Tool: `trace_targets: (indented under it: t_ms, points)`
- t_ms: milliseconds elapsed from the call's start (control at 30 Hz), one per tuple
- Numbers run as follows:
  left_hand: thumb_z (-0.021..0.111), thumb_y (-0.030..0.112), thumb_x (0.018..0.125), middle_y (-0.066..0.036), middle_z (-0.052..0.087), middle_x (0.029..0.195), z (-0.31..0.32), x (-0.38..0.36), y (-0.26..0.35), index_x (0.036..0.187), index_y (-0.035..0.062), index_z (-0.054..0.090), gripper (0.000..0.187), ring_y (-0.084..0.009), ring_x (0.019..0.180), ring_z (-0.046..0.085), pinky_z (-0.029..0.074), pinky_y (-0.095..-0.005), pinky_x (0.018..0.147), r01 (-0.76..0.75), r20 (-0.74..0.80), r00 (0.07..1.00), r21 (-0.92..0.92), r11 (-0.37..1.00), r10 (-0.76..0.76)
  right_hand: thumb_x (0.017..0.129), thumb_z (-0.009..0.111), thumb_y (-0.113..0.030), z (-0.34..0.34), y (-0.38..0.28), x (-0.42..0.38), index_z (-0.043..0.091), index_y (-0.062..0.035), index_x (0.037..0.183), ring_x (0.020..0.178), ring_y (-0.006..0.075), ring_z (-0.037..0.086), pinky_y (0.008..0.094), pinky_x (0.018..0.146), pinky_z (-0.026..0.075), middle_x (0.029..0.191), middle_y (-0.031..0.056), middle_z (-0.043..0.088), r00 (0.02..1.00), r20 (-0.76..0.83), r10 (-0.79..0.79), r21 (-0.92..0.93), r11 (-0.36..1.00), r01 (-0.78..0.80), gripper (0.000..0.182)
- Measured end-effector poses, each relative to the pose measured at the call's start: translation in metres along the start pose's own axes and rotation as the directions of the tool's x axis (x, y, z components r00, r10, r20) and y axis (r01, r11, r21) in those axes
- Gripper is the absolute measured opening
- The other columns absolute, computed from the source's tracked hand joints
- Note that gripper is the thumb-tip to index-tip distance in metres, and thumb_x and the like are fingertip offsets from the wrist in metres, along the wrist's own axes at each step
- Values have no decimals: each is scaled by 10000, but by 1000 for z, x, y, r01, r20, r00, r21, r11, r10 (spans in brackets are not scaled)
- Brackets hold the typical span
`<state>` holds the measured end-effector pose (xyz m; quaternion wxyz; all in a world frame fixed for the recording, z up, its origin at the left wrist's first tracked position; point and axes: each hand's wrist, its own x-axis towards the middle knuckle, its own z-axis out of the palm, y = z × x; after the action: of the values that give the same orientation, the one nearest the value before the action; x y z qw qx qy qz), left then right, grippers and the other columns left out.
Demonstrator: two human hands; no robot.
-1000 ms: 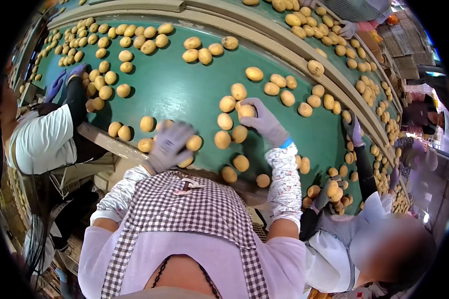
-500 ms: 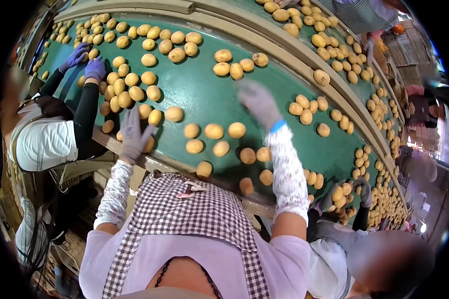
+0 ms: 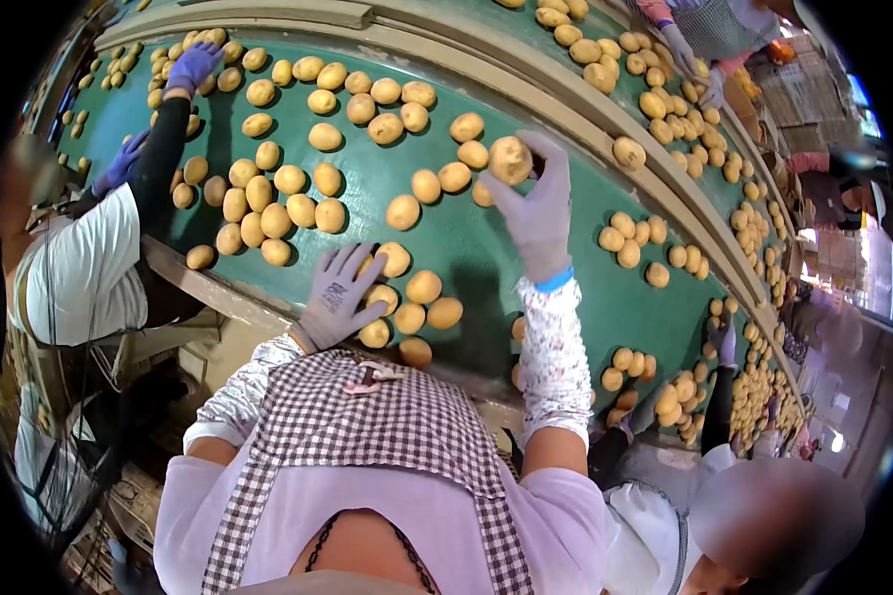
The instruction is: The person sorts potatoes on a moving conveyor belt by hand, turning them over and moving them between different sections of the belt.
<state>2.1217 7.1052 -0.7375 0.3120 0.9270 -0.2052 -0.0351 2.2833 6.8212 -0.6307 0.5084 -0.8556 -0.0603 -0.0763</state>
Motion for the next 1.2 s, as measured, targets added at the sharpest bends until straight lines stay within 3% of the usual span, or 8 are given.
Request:
trace_targets:
  t_ms: [167,400,500,567,700,900,1133,1200]
  points:
    - [654,501,957,-96,455,1651,14,13,5,1493,210,576,615,-343,1528,395,293,-604,1200,-440,280,864,17,898,419,741,953,-108,16,-68,-28,616,-69,1342,1173,298,641,406,983,564,1313,124,648,955,-74,-288,-242,934,263,690]
    - [664,527,952,-117,485,1617,-16,11,-31,1497,219,588,631,-368,1528,386,297,-630,1208,-346,178,918,-79,935,354,761,905,-22,45,-98,-31,610,-66,1408,1147,284,634,384,963,560,1265,133,668,863,34,-504,-306,817,489,712]
    - [679,483,929,-123,515,1580,-30,9,-53,1479,209,611,618,-409,1500,408,304,-632,1209,-317,120,940,-31,948,319,908,786,-117,57,-97,-38,553,-49,1482,1051,265,656,366,925,552,1246,156,680,913,96,-395,-85,911,403,623]
    - [697,404,907,-107,517,1579,-37,10,-63,1479,204,611,612,-422,1475,436,307,-637,1207,-255,75,964,11,967,253,1035,604,-252,73,-106,-44,493,-36,1527,943,229,669,344,850,545,1234,168,692,989,128,79,716,683,-147,549]
    - [722,310,888,-64,515,1581,-48,21,-91,1509,241,584,640,-397,1470,441,292,-632,1221,-263,109,963,169,950,248,1087,471,-340,94,-100,-36,442,-31,1560,856,208,677,328,783,534,1187,166,711,978,194,73,799,568,-201,566]
    - [728,223,852,-66,506,1575,-81,26,-126,1541,278,542,715,-376,1486,405,303,-614,1217,-129,31,992,232,964,125,1088,503,-121,88,-31,8,540,11,1466,1130,197,692,307,962,565,1391,131,653,696,604,388,151,802,-578,403]
    - [716,307,864,-102,513,1583,-129,-4,-231,1534,236,558,693,-407,1459,427,320,-605,1185,203,-156,975,327,923,-159,1081,596,-423,66,121,82,660,-104,1442,1211,228,676,382,1107,482,1416,89,696,825,-116,553,413,782,-466,486]
    - [726,379,893,-110,491,1607,-148,-22,-262,1559,218,544,710,-428,1437,436,316,-608,1184,311,-238,945,432,847,-225,1044,612,-454,84,173,49,633,-119,1487,1265,302,674,454,1107,486,1402,153,698,916,-128,380,-268,876,-401,556]
